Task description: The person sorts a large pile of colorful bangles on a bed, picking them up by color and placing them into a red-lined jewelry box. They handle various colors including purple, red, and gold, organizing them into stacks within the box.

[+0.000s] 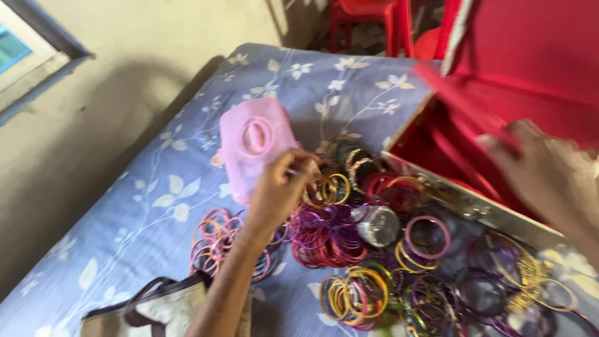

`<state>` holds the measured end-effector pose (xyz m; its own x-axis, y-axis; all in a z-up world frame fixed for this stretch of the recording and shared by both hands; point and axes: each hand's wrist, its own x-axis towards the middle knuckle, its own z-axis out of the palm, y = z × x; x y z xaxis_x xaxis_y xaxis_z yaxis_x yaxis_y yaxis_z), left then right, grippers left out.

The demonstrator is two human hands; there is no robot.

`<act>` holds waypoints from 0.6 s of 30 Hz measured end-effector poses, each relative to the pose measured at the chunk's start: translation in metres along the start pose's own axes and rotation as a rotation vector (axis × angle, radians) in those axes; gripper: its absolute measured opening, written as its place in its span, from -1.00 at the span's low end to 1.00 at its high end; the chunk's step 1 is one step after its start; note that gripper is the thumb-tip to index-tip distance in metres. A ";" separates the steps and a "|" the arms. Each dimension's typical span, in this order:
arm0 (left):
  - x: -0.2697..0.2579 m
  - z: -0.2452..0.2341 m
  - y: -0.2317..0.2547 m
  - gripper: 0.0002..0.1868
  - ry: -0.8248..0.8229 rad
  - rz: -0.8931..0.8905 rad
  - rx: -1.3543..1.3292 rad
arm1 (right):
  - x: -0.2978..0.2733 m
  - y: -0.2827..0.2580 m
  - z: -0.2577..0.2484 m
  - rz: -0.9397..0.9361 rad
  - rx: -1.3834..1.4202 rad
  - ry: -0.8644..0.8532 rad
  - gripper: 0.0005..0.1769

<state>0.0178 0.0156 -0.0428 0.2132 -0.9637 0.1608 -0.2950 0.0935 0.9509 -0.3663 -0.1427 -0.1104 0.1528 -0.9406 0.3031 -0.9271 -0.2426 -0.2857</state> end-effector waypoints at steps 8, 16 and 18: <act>-0.034 -0.022 -0.025 -0.71 -0.217 -0.104 0.528 | 0.014 0.042 0.066 -0.195 0.141 0.216 -0.59; -0.052 -0.022 -0.047 -0.17 -0.350 0.156 0.861 | -0.074 -0.191 0.027 -0.549 0.161 -0.180 -0.40; -0.056 -0.020 -0.055 -0.29 -0.337 0.196 0.919 | -0.084 -0.213 0.027 -0.524 0.023 -0.288 -0.25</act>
<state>0.0408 0.0700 -0.0983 -0.1498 -0.9859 0.0743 -0.9331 0.1659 0.3192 -0.1723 -0.0184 -0.0992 0.6771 -0.7202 0.1513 -0.6963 -0.6935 -0.1851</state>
